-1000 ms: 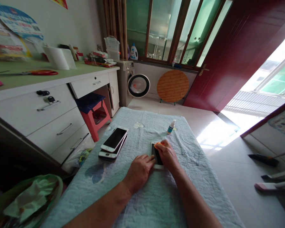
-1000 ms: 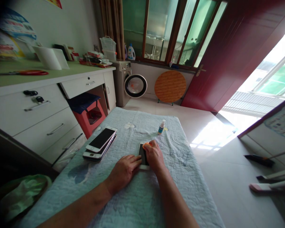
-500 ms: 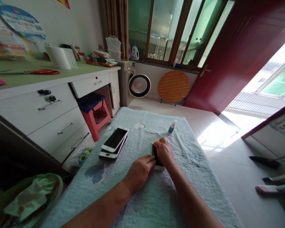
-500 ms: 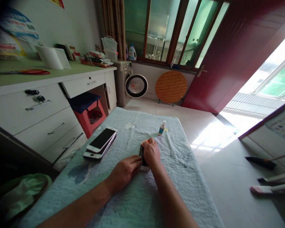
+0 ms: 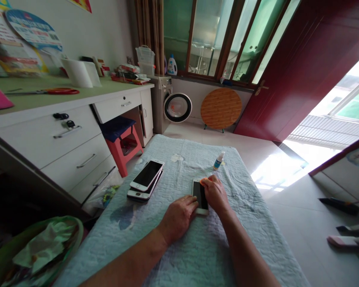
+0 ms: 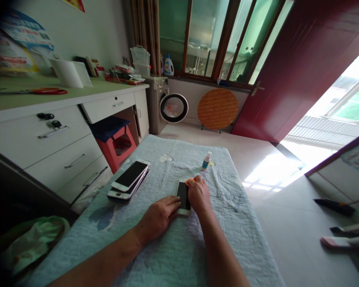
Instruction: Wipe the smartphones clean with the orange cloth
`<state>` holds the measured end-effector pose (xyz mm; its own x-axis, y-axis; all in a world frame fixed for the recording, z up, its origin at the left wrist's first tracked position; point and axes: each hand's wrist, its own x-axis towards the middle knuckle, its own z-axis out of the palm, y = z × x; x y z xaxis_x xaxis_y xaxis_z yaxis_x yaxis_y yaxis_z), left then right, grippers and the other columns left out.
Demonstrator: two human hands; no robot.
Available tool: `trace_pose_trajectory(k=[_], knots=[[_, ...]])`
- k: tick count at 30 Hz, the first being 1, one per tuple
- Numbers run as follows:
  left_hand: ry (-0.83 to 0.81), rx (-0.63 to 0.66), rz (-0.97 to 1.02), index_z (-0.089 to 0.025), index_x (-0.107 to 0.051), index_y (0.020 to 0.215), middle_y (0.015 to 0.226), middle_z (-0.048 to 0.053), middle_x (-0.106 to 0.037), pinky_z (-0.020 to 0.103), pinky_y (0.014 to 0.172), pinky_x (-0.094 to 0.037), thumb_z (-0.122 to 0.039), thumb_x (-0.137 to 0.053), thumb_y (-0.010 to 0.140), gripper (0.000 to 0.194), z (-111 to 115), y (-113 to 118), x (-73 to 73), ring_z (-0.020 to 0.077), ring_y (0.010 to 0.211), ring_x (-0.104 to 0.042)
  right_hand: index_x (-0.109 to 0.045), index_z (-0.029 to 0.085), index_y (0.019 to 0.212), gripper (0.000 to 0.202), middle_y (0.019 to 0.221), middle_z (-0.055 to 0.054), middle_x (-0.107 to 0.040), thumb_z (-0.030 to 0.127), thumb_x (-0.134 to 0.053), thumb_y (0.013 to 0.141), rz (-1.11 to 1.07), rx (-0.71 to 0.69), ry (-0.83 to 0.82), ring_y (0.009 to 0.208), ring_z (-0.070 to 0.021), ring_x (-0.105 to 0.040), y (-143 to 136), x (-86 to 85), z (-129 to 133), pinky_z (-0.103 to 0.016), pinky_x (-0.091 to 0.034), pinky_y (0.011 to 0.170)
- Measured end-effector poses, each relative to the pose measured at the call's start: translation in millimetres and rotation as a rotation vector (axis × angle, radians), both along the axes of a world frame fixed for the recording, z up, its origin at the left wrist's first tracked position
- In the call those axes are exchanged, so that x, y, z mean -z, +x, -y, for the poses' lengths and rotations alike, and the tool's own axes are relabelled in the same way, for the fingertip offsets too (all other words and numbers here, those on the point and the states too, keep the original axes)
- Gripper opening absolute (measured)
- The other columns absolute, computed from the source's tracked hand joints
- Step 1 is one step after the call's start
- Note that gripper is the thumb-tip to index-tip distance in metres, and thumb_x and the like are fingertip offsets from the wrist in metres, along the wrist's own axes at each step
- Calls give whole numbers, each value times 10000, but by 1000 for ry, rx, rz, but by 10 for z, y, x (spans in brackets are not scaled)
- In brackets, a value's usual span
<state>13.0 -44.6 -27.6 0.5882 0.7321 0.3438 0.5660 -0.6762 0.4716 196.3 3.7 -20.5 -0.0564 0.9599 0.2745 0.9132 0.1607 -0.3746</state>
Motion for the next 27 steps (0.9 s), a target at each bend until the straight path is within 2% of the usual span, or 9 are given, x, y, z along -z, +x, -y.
trace_pose_trajectory(k=[4, 9, 21, 27], knots=[[14, -5, 0, -161, -650, 1139, 1248, 75, -645, 364, 1046, -469, -162, -609, 890, 252, -14, -6, 43, 216, 1170, -585, -742, 239, 948, 269, 923, -56, -572, 192, -479, 915, 13, 82, -47, 873, -178, -514, 74, -9, 45, -244, -364, 795], [11, 9, 1, -155, -657, 1124, 1240, 78, -649, 359, 1042, -471, -162, -626, 880, 246, -32, -9, 41, 218, 1166, -586, -726, 206, 913, 262, 934, -65, -562, 188, -465, 922, 40, 125, -46, 881, -179, -498, -12, -17, 40, -245, -350, 800], [-96, 40, 81, -196, -645, 1134, 1165, 46, -671, 345, 1000, -483, -166, -501, 946, 239, -20, 9, -119, 199, 1083, -612, -723, 247, 926, 294, 1096, -64, -561, 212, -432, 941, 151, -57, -61, 950, -203, -448, -341, -30, -54, -280, -332, 813], [-78, 24, 64, -199, -641, 1135, 1171, 37, -666, 347, 1018, -472, -129, -537, 911, 257, -7, 6, -78, 201, 1107, -600, -731, 319, 1024, 302, 1096, -45, -575, 230, -454, 946, 86, -66, -44, 976, -197, -455, -285, -19, -57, -281, -338, 860]])
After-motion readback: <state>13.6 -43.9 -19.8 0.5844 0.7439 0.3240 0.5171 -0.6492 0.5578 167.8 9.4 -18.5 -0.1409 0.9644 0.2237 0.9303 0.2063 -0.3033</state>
